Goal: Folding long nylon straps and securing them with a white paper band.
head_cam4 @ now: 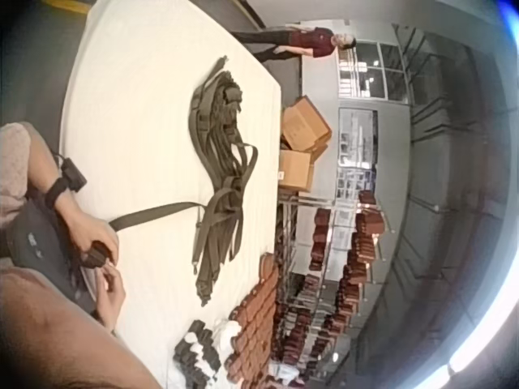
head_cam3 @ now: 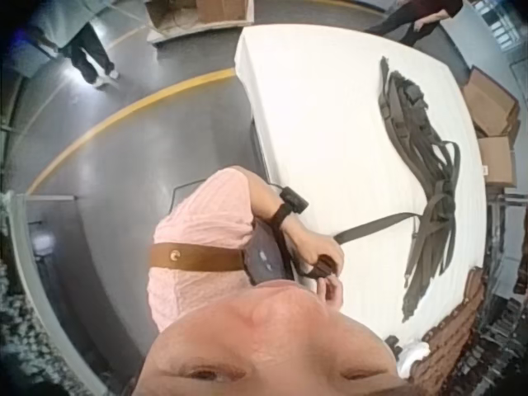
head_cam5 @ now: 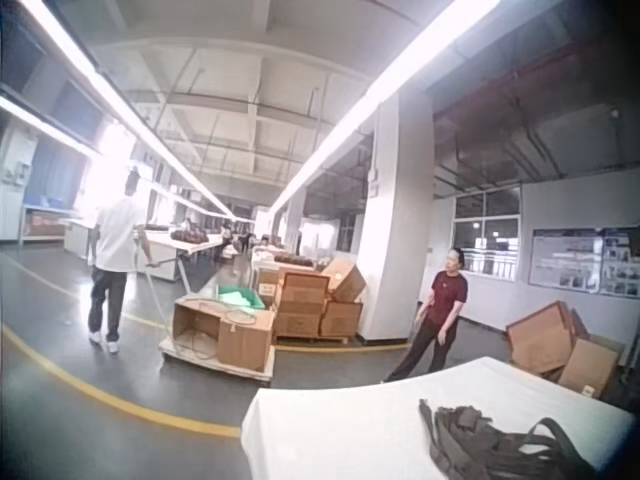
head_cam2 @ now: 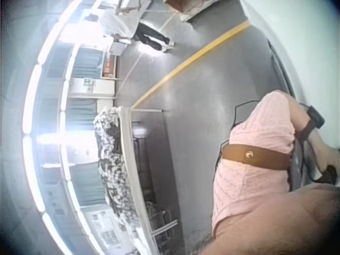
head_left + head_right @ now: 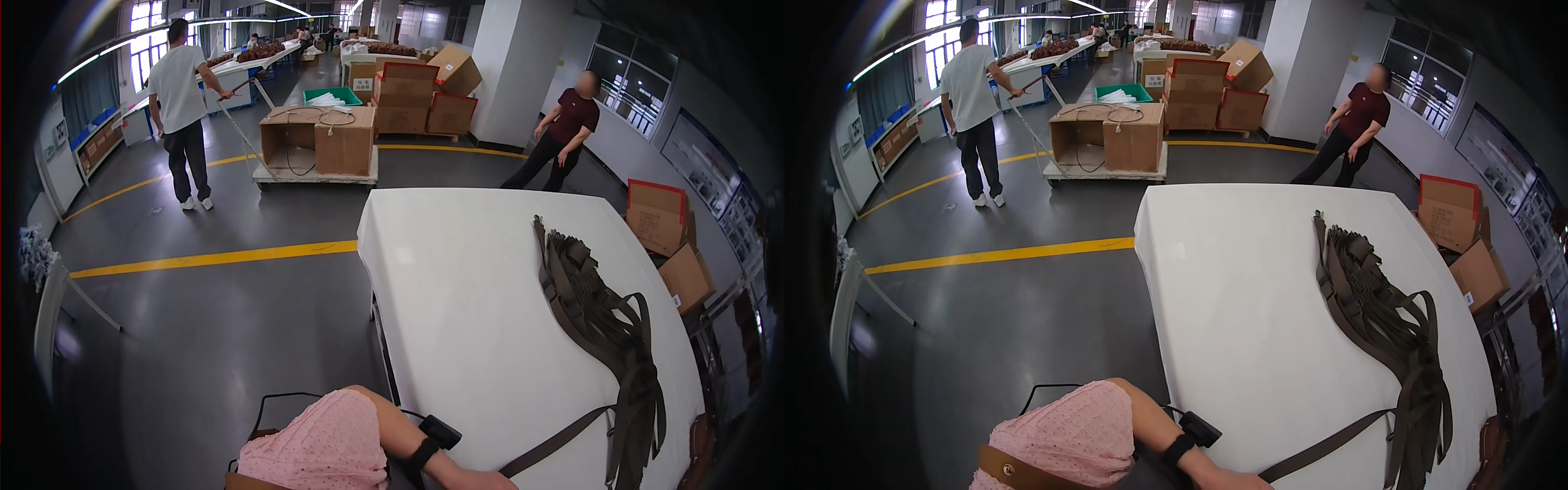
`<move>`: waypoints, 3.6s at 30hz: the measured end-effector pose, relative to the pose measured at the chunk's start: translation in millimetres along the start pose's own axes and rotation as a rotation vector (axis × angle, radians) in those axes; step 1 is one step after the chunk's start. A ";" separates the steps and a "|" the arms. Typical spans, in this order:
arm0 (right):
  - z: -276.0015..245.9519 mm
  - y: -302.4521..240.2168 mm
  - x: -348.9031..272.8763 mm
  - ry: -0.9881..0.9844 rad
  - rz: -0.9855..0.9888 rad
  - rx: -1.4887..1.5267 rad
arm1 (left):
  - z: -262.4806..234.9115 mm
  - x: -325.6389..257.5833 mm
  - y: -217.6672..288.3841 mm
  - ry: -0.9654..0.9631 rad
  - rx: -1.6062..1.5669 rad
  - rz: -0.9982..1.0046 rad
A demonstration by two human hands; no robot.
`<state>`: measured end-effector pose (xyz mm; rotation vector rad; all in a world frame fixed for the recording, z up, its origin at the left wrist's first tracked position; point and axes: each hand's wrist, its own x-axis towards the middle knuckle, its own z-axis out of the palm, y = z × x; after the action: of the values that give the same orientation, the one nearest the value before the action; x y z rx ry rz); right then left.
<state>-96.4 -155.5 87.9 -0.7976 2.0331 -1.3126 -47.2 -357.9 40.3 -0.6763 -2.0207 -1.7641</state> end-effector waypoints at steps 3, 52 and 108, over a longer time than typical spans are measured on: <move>4.7 2.9 3.0 0.016 0.000 0.056 | -2.6 -1.3 1.3 0.000 -0.046 -0.044; -81.3 8.9 -41.5 0.545 -0.500 0.204 | -127.3 46.9 -59.2 0.004 0.769 -0.132; -42.5 13.8 53.7 0.388 -0.235 0.895 | -39.2 68.2 -79.4 0.019 0.260 -0.012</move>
<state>-165.1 -166.3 81.5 -0.3697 1.3465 -2.3856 -150.0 -397.0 20.4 -0.5640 -2.1931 -1.4711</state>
